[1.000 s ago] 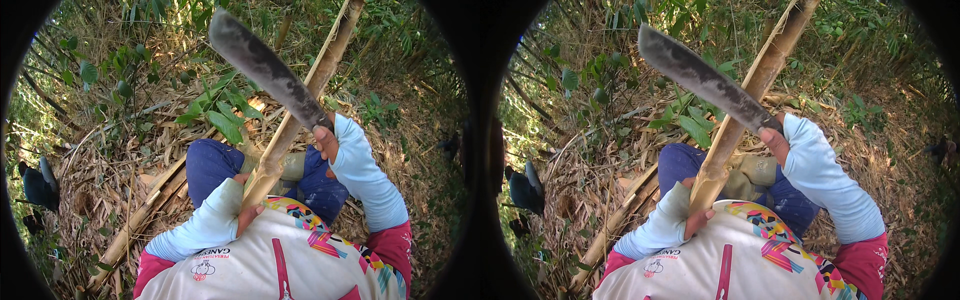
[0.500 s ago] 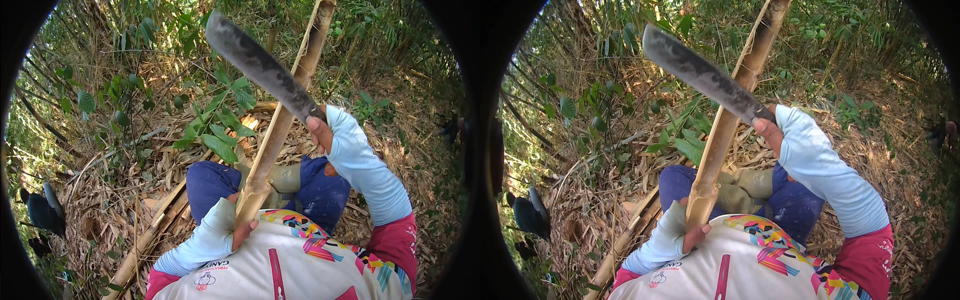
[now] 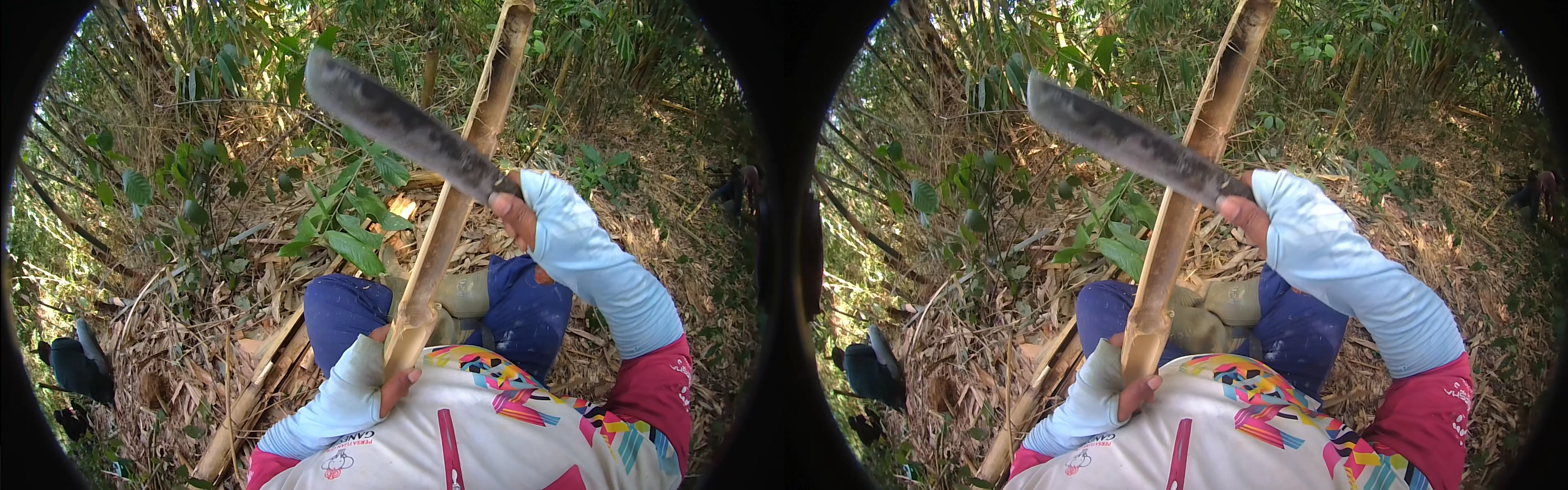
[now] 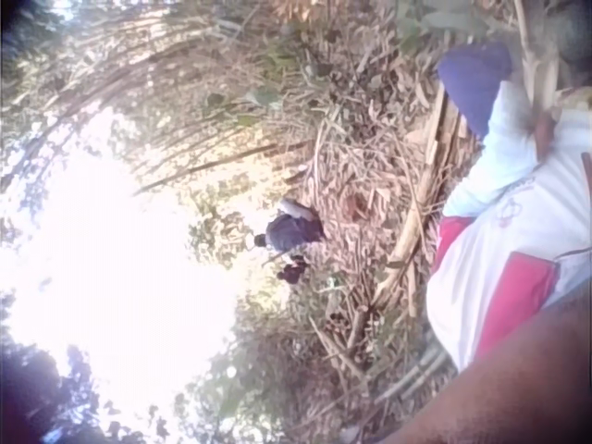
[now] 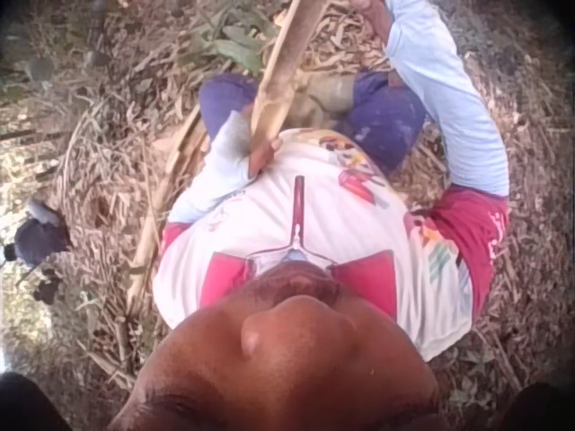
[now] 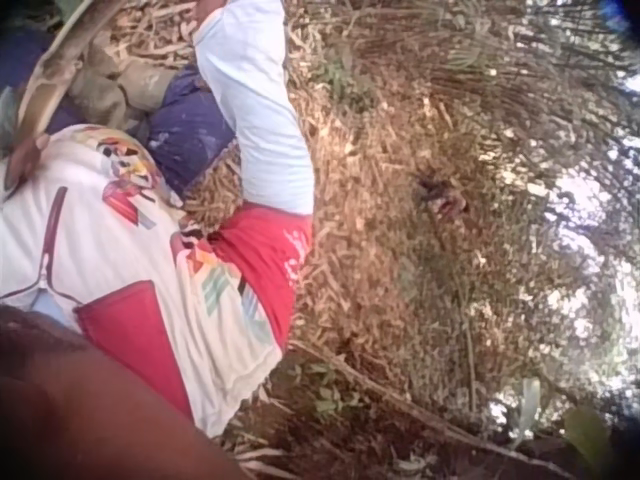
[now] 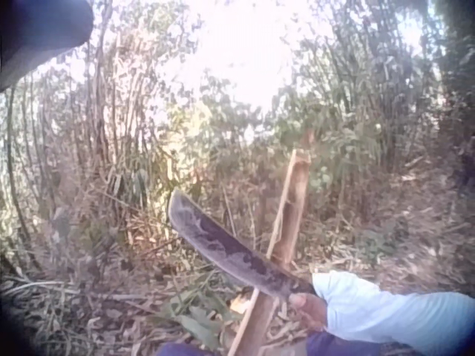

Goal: The person sits on the forest floor and uses a large machete to split and shape a long piece of bamboo. They repeatedly strike the bamboo to remove sections and refine its form, working on a single piece throughout the clip.

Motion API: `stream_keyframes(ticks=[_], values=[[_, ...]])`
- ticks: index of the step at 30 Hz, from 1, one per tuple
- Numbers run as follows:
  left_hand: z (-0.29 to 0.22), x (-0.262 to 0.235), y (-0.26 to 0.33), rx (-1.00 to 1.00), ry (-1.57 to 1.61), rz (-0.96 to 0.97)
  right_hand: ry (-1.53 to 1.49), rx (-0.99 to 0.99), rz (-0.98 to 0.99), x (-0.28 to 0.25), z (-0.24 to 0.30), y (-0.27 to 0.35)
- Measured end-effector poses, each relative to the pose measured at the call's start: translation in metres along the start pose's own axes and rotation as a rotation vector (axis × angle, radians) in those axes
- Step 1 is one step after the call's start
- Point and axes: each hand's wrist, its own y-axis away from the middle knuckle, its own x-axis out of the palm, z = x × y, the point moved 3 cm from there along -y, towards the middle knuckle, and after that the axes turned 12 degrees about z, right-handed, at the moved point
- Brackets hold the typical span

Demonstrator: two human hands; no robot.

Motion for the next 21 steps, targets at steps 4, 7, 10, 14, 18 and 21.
stream_keyframes(ticks=[4,7,10,14,18,21], values=[[-0.003,0.001,0.001,-0.055,0.041,0.02,-0.13,0.173,-0.014,-0.005,0.011,0.0],[-0.002,0.0,0.0,0.001,0.005,0.019,-0.099,0.161,0.033,0.005,0.001,0.007],[-0.008,0.002,-0.002,-0.069,0.096,0.022,0.127,-0.167,0.05,0.01,-0.008,-0.001],[-0.005,0.001,0.0,-0.088,0.081,0.012,-0.263,0.238,0.016,0.0,0.018,0.007],[-0.001,0.001,0.0,-0.064,0.136,0.026,0.085,-0.061,0.124,0.016,0.005,0.002],[-0.007,0.001,0.003,-0.065,0.135,-0.008,-0.191,0.205,-0.007,0.008,-0.001,-0.001]])
